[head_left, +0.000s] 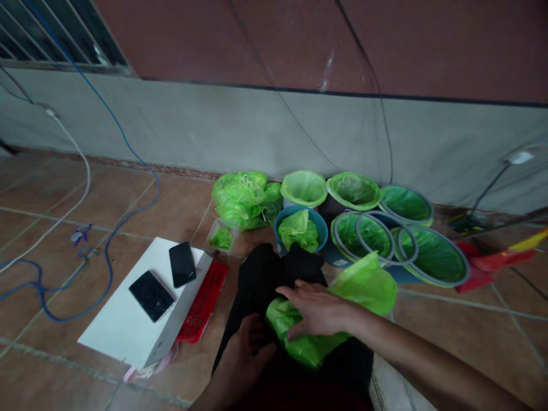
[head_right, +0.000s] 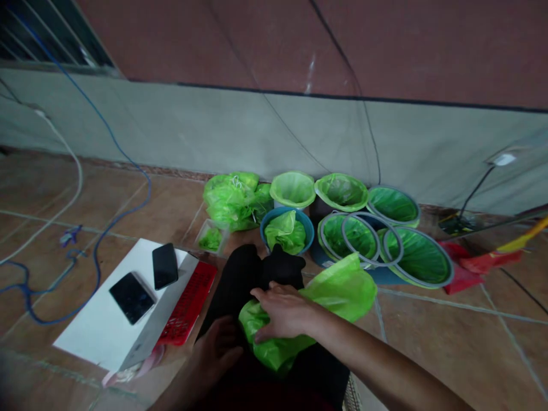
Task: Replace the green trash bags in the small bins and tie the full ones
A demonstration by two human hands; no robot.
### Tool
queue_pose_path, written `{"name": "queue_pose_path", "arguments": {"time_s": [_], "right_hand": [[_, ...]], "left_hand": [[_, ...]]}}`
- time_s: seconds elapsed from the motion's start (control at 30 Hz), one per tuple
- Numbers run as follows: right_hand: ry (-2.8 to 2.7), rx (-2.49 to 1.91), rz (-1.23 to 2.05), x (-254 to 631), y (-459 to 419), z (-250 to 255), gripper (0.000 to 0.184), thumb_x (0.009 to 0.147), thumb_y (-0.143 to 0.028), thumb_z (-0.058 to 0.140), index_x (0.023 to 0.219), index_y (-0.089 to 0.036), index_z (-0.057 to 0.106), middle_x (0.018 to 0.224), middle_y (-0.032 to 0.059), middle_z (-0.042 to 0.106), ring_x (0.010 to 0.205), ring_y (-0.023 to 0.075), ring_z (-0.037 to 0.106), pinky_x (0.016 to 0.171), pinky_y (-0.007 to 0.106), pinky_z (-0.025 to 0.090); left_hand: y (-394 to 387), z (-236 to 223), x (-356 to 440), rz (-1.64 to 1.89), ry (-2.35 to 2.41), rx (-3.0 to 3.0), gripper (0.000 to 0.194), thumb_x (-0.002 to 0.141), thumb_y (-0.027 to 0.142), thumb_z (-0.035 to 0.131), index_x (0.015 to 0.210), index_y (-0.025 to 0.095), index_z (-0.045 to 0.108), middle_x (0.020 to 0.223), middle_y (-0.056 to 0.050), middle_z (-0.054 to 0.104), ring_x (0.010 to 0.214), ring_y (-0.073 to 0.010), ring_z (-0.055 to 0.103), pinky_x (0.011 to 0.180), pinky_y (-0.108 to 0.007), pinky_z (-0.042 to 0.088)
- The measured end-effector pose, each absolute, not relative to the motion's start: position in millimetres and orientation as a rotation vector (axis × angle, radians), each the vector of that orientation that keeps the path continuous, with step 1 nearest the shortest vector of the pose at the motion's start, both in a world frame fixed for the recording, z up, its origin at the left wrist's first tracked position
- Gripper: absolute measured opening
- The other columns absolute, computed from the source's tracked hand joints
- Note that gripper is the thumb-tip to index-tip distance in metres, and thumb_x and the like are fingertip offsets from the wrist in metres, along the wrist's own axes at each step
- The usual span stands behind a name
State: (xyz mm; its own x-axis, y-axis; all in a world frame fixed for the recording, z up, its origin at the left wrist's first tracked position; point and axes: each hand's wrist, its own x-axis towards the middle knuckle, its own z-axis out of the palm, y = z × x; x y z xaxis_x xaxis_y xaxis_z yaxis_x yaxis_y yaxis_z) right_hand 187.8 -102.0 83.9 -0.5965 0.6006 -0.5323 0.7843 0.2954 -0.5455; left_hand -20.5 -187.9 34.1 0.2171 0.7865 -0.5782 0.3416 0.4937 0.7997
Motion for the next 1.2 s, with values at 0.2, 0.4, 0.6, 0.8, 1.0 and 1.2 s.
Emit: {"name": "queue_pose_path", "arguments": {"time_s": [0.2, 0.4, 0.6, 0.8, 1.0, 1.2], "right_hand": [[2.245, 1.552, -1.31, 174.8, -106.3, 71.4, 0.096, 0.056, -0.04, 0.077, 0.142, -0.02, 0.043, 0.108, 0.0144, 0.068, 0.106, 0.0345, 0.06, 0.089, 0.042, 0.043], [2.195, 1.759, -1.9, 197.9, -113.2, 65.7, 0.096, 0.061, -0.039, 0.079, 0.145, -0.025, 0.033, 0.118, 0.0103, 0.061, 0.108, 0.0266, 0.059, 0.092, 0.041, 0.044], [1.988, 1.814, -2.491, 208.8, -114.9, 63.3, 0.084, 0.066, -0.034, 0.077, 0.139, -0.021, 0.037, 0.126, 0.0123, 0.056, 0.116, 0.025, 0.054, 0.093, 0.04, 0.044], [1.99, 1.846, -2.484, 217.2, -110.5, 56.9, 0.072, 0.07, -0.029, 0.071, 0.136, -0.022, 0.042, 0.117, 0.0093, 0.062, 0.101, 0.0202, 0.061, 0.084, 0.035, 0.048], [2.335, 1.947, -1.813, 249.5, -91.6, 67.2, 0.031, 0.08, -0.026, 0.058, 0.109, -0.019, 0.066, 0.075, 0.0014, 0.069, 0.068, 0.0152, 0.06, 0.066, 0.028, 0.046], [2.287, 1.841, -1.855, 291.9, -81.4, 76.2, 0.031, 0.079, -0.033, 0.062, 0.105, -0.018, 0.068, 0.075, 0.0005, 0.07, 0.067, 0.0146, 0.062, 0.062, 0.026, 0.045]], "left_hand": [[-185.5, 24.1, -11.4, 0.455, 1.19, 0.928, 0.042, 0.074, 0.038, 0.066, 0.107, 0.013, 0.054, 0.11, -0.015, 0.067, 0.105, -0.0306, 0.063, 0.088, -0.042, 0.05], [-179.5, 31.8, -3.9, 0.835, 1.206, 0.958, 0.05, 0.079, 0.029, 0.063, 0.123, 0.022, 0.04, 0.114, -0.008, 0.062, 0.105, -0.0217, 0.062, 0.092, -0.038, 0.05], [-125.8, 25.8, -10.6, 0.799, 1.271, 1.416, 0.041, 0.087, 0.025, 0.051, 0.127, 0.018, 0.047, 0.121, -0.009, 0.06, 0.111, -0.02, 0.058, 0.1, -0.038, 0.045], [-83.3, 17.6, -14.9, 0.659, 1.197, 1.666, 0.039, 0.084, 0.015, 0.048, 0.121, 0.019, 0.058, 0.116, -0.008, 0.062, 0.107, -0.019, 0.059, 0.098, -0.038, 0.046], [-72.0, 42.5, -13.1, 0.588, 1.029, 1.824, 0.044, 0.079, 0.007, 0.048, 0.119, 0.022, 0.062, 0.129, -0.008, 0.055, 0.116, -0.0192, 0.055, 0.102, -0.038, 0.044], [-60.0, 60.5, -7.2, 0.515, 0.878, 1.98, 0.048, 0.078, 0.013, 0.058, 0.124, 0.027, 0.06, 0.14, -0.006, 0.05, 0.132, -0.0246, 0.041, 0.112, -0.047, 0.03]]}}
